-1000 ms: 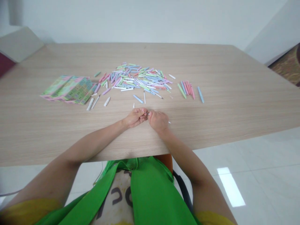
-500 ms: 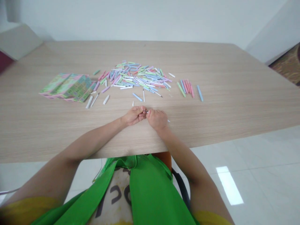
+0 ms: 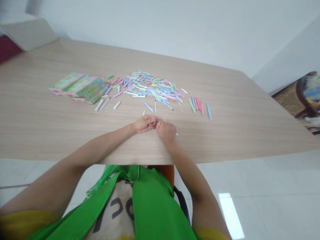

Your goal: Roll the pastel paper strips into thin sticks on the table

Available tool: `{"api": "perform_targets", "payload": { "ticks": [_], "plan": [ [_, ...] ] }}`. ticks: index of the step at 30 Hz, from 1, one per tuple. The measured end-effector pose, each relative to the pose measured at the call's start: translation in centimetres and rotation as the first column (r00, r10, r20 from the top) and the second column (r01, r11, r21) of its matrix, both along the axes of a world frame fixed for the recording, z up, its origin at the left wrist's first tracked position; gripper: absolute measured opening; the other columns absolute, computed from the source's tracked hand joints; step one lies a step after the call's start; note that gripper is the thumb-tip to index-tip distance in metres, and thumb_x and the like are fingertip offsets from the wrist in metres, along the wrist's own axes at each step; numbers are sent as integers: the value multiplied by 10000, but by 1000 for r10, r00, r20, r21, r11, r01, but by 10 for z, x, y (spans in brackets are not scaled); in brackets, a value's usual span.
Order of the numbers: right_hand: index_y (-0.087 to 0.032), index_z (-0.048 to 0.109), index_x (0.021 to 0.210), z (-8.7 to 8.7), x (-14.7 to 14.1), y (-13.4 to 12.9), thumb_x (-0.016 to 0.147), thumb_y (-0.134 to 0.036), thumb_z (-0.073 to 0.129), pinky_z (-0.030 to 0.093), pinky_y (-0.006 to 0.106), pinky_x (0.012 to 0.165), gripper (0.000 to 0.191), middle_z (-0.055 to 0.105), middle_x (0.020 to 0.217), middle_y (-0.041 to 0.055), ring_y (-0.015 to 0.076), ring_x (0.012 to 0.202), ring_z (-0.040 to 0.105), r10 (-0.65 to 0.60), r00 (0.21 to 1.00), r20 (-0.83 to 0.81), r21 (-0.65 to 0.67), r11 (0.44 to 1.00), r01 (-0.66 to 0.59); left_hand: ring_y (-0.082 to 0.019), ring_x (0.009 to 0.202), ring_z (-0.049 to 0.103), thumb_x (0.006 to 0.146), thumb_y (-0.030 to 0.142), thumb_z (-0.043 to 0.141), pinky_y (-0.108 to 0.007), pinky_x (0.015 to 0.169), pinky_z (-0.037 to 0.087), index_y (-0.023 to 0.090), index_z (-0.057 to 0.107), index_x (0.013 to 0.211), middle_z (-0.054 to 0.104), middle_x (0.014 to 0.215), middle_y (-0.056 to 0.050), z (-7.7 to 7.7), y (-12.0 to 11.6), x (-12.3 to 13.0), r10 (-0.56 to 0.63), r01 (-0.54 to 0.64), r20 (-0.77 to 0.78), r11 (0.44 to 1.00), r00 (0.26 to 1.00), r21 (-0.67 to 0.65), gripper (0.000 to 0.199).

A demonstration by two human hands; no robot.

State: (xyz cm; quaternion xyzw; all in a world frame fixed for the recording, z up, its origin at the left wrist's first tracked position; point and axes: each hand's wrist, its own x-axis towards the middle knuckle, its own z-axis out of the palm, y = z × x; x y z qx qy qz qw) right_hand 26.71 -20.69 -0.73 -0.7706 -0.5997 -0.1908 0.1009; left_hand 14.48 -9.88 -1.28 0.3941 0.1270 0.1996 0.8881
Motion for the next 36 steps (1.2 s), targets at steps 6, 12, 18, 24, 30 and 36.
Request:
{"api": "perform_targets", "payload": {
  "ticks": [6, 12, 18, 24, 30, 36],
  "plan": [
    [-139, 667, 782, -4, 4, -1, 1007, -237, 361, 307, 306, 611, 393, 668, 675, 120, 182, 639, 598, -24, 999, 42, 33, 999, 23, -24, 523, 412, 620, 357, 947, -177, 519, 373, 90, 638, 710, 591, 652, 1, 1, 1, -1, -13, 13, 11, 1000, 1000, -7, 419],
    [-131, 690, 827, -2, 1, -1, 1045, -298, 314, 340, 301, 629, 465, 714, 736, 145, 194, 697, 663, -71, 997, 35, -24, 997, 72, -44, 574, 489, 584, 417, 954, -192, 544, 356, 88, 668, 738, 631, 678, -19, -6, -1, 4, 121, -120, -3, 990, 993, 69, 462],
    [-129, 721, 900, 4, -6, 0, 1070, -333, 261, 349, 292, 612, 532, 750, 779, 154, 204, 710, 708, -162, 985, -57, -103, 982, 155, -49, 518, 438, 602, 507, 910, -211, 516, 268, 106, 731, 844, 618, 598, 19, -11, -4, 5, 265, -173, -144, 872, 953, 458, 501],
    [-121, 752, 951, 9, -5, -3, 1072, -343, 256, 339, 306, 591, 557, 771, 819, 166, 229, 693, 721, -157, 963, -221, -165, 979, 122, -80, 589, 519, 574, 497, 914, -223, 589, 358, 117, 742, 770, 680, 662, -17, -8, -2, 2, 225, -115, -165, 858, 960, 501, 461],
    [-107, 760, 912, 8, -4, -1, 1063, -351, 283, 336, 307, 593, 557, 761, 799, 180, 227, 670, 701, -119, 954, -275, -145, 986, 82, -85, 556, 480, 659, 405, 872, -229, 582, 342, 138, 741, 772, 635, 624, 3, -10, -7, 0, 198, -43, -192, 795, 961, 605, 319],
    [-112, 736, 831, 5, 0, 1, 1046, -318, 279, 274, 317, 568, 546, 732, 733, 168, 200, 589, 627, -86, 937, -340, -27, 996, 81, -114, 601, 473, 857, 329, 688, -243, 616, 358, 177, 754, 906, 641, 700, -9, -1, 18, -22, 546, -161, -69, 361, 835, 919, 173]
  ]
}}
